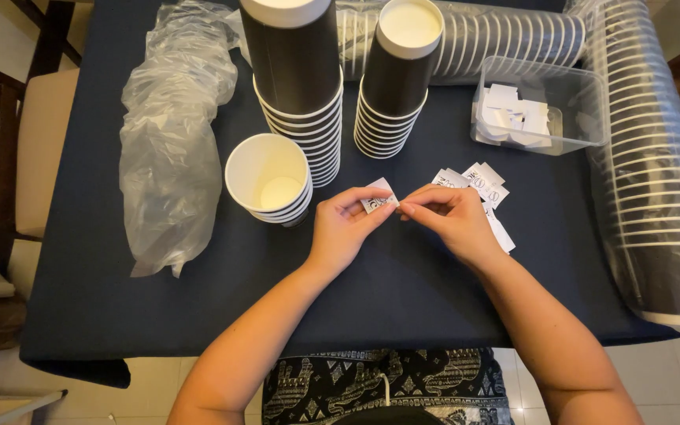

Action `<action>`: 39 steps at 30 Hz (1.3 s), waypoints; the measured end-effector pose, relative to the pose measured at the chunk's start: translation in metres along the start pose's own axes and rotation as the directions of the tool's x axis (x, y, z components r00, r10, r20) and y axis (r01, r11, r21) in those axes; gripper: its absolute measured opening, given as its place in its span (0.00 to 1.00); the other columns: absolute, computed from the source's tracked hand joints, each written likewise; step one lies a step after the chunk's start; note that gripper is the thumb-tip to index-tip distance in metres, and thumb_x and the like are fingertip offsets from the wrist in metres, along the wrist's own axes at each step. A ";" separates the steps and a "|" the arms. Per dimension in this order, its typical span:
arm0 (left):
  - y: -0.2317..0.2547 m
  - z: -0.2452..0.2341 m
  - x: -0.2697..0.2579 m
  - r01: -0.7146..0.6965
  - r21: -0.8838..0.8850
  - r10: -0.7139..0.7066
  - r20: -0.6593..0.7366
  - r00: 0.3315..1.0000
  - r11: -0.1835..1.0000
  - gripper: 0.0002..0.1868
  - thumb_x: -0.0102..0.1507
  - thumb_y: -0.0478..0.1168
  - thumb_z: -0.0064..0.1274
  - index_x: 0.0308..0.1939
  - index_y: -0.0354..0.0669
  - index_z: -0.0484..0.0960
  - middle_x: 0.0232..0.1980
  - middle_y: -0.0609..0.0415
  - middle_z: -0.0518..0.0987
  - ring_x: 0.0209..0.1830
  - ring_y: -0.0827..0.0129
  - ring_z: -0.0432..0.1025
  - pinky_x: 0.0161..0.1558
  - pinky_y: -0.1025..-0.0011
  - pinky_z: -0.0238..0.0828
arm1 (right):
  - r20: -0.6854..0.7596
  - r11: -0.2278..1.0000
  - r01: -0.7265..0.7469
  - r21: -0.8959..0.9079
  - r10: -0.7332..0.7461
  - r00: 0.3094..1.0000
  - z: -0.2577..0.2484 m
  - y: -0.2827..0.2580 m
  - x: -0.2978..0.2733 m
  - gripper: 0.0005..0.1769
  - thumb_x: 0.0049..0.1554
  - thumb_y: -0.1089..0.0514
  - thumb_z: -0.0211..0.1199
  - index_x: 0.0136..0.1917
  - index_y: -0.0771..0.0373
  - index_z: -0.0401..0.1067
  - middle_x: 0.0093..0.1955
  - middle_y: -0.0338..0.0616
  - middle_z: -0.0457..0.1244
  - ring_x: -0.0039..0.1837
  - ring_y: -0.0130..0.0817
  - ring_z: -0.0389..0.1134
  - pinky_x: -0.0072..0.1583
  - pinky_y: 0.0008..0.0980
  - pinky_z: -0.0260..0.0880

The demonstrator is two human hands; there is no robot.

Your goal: Applying small adhesive labels to the sides of paper coffee cups.

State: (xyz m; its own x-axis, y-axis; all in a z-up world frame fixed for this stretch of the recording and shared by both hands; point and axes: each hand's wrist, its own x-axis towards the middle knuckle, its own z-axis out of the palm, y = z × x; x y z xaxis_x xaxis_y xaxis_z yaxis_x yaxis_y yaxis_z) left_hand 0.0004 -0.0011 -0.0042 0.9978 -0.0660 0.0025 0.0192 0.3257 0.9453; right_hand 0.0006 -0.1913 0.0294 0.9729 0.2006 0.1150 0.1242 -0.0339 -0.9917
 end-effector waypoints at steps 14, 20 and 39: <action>0.000 0.000 0.001 -0.001 0.028 0.001 0.004 1.000 1.000 0.14 0.57 0.29 0.68 0.47 0.34 0.87 0.46 0.40 0.84 0.47 0.65 0.79 0.49 0.72 0.82 | -0.005 1.000 0.021 -0.010 -0.021 1.000 0.000 0.004 0.001 0.04 0.56 0.70 0.70 0.45 0.75 0.80 0.42 0.55 0.71 0.44 0.32 0.73 0.49 0.29 0.77; 0.000 0.001 0.001 0.002 0.042 -0.001 -0.007 1.000 0.999 0.13 0.57 0.29 0.68 0.46 0.34 0.88 0.45 0.42 0.83 0.48 0.66 0.79 0.50 0.73 0.82 | -0.016 0.999 0.033 -0.010 -0.033 0.999 0.000 0.006 0.001 0.03 0.55 0.70 0.70 0.44 0.74 0.81 0.41 0.53 0.71 0.43 0.31 0.73 0.48 0.27 0.76; 0.005 0.002 0.001 0.010 0.072 -0.007 -0.033 0.999 0.997 0.13 0.55 0.28 0.69 0.44 0.34 0.88 0.44 0.42 0.83 0.44 0.67 0.79 0.48 0.73 0.83 | 0.008 0.997 0.065 -0.049 -0.065 0.998 -0.002 0.009 0.002 0.03 0.56 0.68 0.69 0.45 0.72 0.81 0.43 0.54 0.72 0.44 0.32 0.73 0.48 0.27 0.76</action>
State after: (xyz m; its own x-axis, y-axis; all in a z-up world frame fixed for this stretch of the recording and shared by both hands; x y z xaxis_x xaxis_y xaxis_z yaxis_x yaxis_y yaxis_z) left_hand 0.0014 -0.0018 0.0017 0.9992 -0.0367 -0.0152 0.0241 0.2564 0.9663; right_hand 0.0042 -0.1931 0.0212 0.9613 0.2098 0.1783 0.1965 -0.0691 -0.9781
